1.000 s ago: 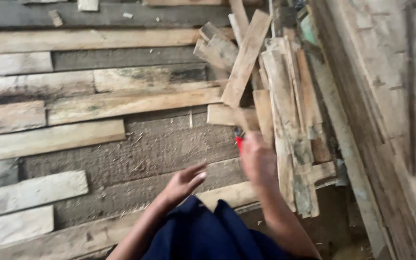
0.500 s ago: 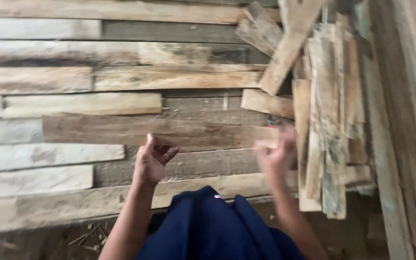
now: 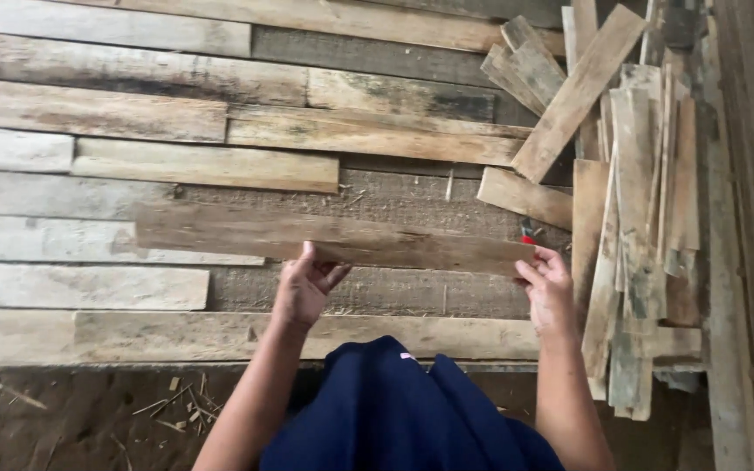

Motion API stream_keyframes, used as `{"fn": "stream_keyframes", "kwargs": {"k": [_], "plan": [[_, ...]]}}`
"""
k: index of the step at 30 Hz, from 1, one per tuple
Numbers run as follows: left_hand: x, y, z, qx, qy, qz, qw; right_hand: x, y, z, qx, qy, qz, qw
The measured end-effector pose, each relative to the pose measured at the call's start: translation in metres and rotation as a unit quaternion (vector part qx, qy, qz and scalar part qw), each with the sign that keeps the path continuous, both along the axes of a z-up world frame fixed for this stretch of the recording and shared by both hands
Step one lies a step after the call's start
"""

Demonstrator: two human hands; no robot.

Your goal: The person is sorting and arranging thin wooden planks on the floor, using a utility knife to pry or mark them.

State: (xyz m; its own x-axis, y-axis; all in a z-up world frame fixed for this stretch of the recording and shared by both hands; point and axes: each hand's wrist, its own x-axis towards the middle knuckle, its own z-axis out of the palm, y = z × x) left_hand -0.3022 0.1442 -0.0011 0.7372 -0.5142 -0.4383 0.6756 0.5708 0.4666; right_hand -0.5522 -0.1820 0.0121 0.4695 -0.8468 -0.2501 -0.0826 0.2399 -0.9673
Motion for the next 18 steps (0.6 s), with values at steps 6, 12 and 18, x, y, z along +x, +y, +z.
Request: {"fn": "stream_keyframes", "kwargs": {"k": [6,12,18], "plan": [[-0.020,-0.012,-0.025,0.032,0.051,-0.008,0.998,-0.028,-0.033,-0.045,0.020,0.043,0.002,0.999],[-0.028,-0.018,-0.005,-0.052,-0.006,-0.069,0.996,-0.060,-0.059,-0.063,-0.016,-0.009,0.008,1.000],[-0.032,-0.022,0.004,0.006,-0.023,-0.037,0.999,-0.058,-0.049,-0.057,-0.431,0.332,0.106,0.832]]}}
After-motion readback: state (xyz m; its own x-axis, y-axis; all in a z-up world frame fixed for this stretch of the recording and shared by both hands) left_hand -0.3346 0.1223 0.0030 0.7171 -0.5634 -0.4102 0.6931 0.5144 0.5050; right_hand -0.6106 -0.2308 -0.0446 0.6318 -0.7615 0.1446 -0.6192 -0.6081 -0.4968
